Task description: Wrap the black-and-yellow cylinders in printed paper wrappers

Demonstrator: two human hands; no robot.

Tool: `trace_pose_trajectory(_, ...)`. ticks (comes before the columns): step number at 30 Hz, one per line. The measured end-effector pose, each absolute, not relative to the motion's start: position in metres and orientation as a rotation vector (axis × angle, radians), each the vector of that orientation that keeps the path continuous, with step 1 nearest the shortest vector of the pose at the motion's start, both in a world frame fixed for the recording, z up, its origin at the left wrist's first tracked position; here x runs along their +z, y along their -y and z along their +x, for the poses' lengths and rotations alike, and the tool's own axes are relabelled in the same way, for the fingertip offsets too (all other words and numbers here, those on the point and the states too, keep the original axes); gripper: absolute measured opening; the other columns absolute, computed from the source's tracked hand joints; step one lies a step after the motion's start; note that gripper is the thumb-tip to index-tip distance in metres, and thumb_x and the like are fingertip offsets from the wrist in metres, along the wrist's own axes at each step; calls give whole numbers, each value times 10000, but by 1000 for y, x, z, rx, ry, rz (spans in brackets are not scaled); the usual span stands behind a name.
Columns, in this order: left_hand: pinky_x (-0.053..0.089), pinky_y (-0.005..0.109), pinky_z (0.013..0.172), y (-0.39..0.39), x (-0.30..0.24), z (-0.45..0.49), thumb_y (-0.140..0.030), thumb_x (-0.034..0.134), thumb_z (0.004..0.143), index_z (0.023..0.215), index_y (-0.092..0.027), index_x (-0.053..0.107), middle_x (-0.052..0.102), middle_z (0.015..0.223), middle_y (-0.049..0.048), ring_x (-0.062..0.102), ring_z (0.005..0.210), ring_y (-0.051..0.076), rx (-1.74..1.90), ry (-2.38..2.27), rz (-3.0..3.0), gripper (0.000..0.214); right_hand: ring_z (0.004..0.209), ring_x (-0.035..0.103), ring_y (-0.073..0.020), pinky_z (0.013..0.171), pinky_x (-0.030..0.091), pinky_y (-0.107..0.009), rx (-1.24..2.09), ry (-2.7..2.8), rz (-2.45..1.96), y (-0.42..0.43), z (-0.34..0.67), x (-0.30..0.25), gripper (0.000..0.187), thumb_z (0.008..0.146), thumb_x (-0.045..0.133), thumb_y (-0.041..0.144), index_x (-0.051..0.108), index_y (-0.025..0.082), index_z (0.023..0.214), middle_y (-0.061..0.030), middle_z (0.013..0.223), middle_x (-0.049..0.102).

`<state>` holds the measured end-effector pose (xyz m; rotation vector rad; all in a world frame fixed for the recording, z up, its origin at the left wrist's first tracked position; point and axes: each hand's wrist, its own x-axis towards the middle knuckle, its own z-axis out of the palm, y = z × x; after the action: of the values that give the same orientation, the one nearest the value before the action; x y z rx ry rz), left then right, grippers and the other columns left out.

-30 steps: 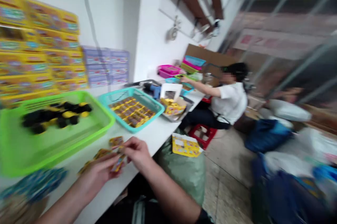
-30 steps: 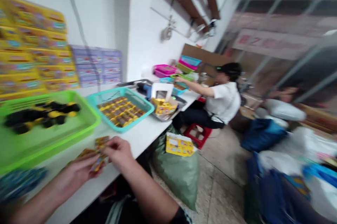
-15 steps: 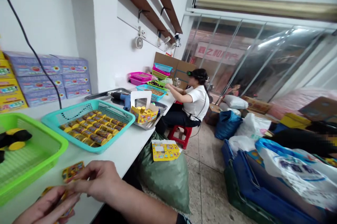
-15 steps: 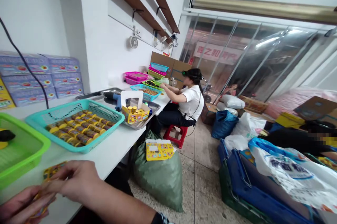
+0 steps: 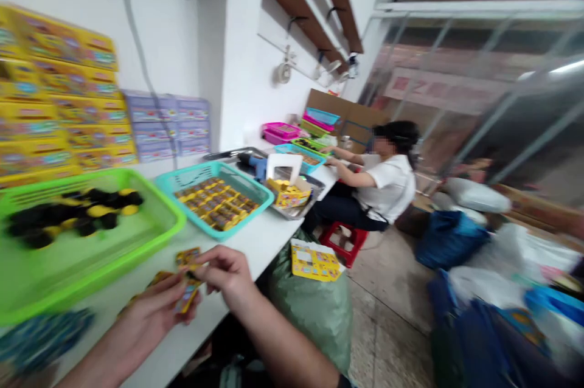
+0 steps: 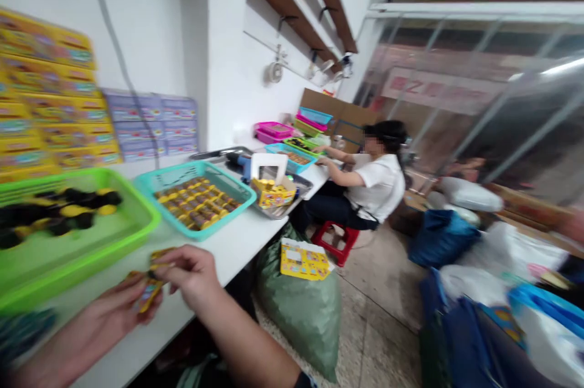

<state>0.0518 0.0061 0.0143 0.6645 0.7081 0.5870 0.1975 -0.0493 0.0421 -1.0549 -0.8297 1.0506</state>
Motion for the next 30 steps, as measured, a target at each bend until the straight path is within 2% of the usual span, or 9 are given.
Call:
trace_pose_trajectory(2, 450, 283, 554, 0, 26, 55, -252, 816, 658, 854, -134, 713, 681, 728, 83, 607, 613, 179, 545, -595, 766, 251, 396, 401, -62, 398, 321, -210, 996, 823, -1069, 52, 198, 43, 247, 643, 754, 404, 701, 186, 745, 40, 565, 615)
trace_pose_trajectory(7, 429, 274, 557, -3, 28, 56, -297, 799, 701, 864, -119, 690, 695, 756, 102, 625, 593, 168, 557, -495, 822, 265, 458, 459, -76, 415, 363, -218, 857, 909, -1137, 51, 201, 41, 259, 771, 680, 433, 694, 188, 854, -4, 710, 649)
trace_pose_trajectory(14, 433, 269, 542, -6, 24, 53, -323, 785, 723, 842, -123, 697, 700, 767, 98, 632, 574, 162, 550, -450, 816, 249, 418, 445, -86, 404, 358, -227, 982, 1030, -1123, 47, 204, 31, 306, 725, 754, 465, 678, 189, 834, 36, 544, 557)
trace_pose_trajectory(16, 434, 271, 537, -7, 24, 54, -334, 774, 736, 858, -124, 705, 701, 759, 98, 630, 568, 164, 547, -443, 799, 252, 416, 435, -85, 397, 341, -226, 959, 1011, -1118, 47, 204, 29, 300, 747, 735, 467, 677, 191, 851, 37, 549, 547)
trace_pose_trajectory(21, 457, 276, 577, -10, 24, 53, -343, 775, 731, 867, -130, 715, 677, 739, 67, 639, 617, 171, 580, -449, 708, 259, 475, 457, -95, 469, 402, -246, 851, 1215, -1152, 49, 203, 27, 322, 759, 753, 383, 692, 216, 1028, 44, 601, 519)
trace_pose_trajectory(24, 450, 266, 582, -11, 24, 52, -361, 753, 755, 890, -131, 718, 676, 768, 66, 618, 623, 149, 596, -475, 653, 269, 505, 425, -85, 465, 375, -235, 752, 1272, -1163, 49, 202, 27, 293, 724, 786, 358, 712, 228, 977, 21, 704, 552)
trace_pose_trajectory(30, 404, 220, 542, -11, 29, 53, -275, 854, 636, 813, -134, 684, 641, 727, 22, 565, 590, 100, 662, -541, 654, 283, 512, 464, -97, 466, 385, -229, 770, 1374, -1207, 48, 203, 31, 360, 735, 774, 344, 668, 208, 1051, 20, 674, 563)
